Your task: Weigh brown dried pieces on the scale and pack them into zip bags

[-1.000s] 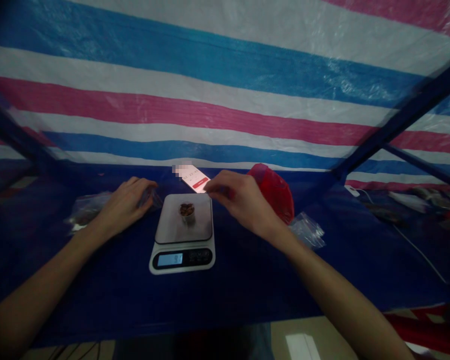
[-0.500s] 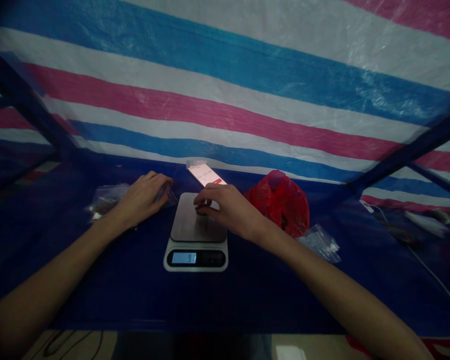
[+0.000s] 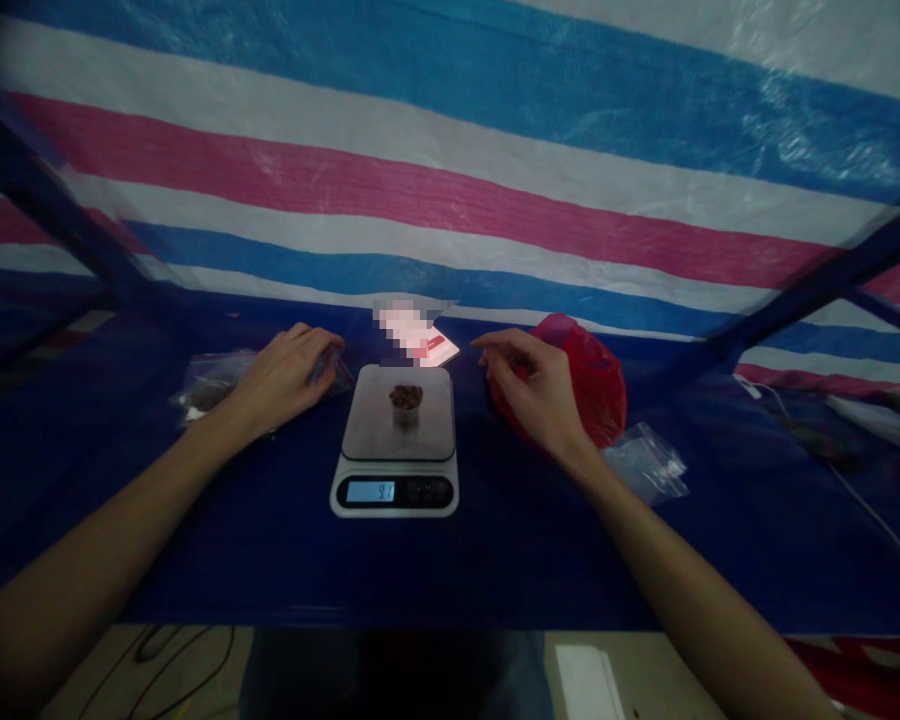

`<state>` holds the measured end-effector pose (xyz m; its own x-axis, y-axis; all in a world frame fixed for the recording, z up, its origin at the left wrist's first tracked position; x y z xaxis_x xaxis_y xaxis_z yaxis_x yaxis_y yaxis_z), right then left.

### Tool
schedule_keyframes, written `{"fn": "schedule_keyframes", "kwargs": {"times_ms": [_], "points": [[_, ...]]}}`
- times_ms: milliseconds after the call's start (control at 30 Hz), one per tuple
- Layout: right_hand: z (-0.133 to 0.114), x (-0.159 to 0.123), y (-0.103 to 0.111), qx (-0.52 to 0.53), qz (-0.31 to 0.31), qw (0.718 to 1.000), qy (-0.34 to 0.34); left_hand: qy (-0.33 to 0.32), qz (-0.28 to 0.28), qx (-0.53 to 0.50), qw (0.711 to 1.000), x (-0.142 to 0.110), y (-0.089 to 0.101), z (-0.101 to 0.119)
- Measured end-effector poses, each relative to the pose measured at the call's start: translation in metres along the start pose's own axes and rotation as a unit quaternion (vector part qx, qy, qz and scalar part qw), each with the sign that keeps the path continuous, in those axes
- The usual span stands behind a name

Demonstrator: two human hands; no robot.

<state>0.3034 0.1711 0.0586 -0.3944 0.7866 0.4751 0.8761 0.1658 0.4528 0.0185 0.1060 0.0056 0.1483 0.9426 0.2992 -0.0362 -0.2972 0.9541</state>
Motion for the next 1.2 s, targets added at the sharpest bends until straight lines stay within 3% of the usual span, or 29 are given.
{"fn": "schedule_keyframes", "kwargs": {"times_ms": [167,500,700,1200], "points": [[0.025,-0.014,-0.013,-0.012,-0.004,1.000,0.015,0.006,-0.006,0.001,1.000,0.000,-0.003,-0.002],[0.012,-0.021,-0.030,-0.054,-0.056,0.995,0.066,0.023,-0.012,0.005,1.000,0.001,-0.002,-0.005],[0.016,-0.020,-0.031,-0.054,-0.059,0.995,0.055,0.022,-0.004,0.008,1.000,0.001,-0.002,-0.006],[0.004,-0.032,-0.059,0.064,-0.157,0.985,0.038,0.020,0.005,0.003,1.000,0.002,-0.001,-0.007]]}}
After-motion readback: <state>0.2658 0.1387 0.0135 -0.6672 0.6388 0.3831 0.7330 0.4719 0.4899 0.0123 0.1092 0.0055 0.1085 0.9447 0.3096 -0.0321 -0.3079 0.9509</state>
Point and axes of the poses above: each hand's wrist, its own x-axis towards the middle knuckle, its own y-axis out of the back of the hand, z = x × y, the point moved 8 cm from there along x, towards the middle knuckle, and after that the axes turned 9 degrees about x, right-handed, at the moved point
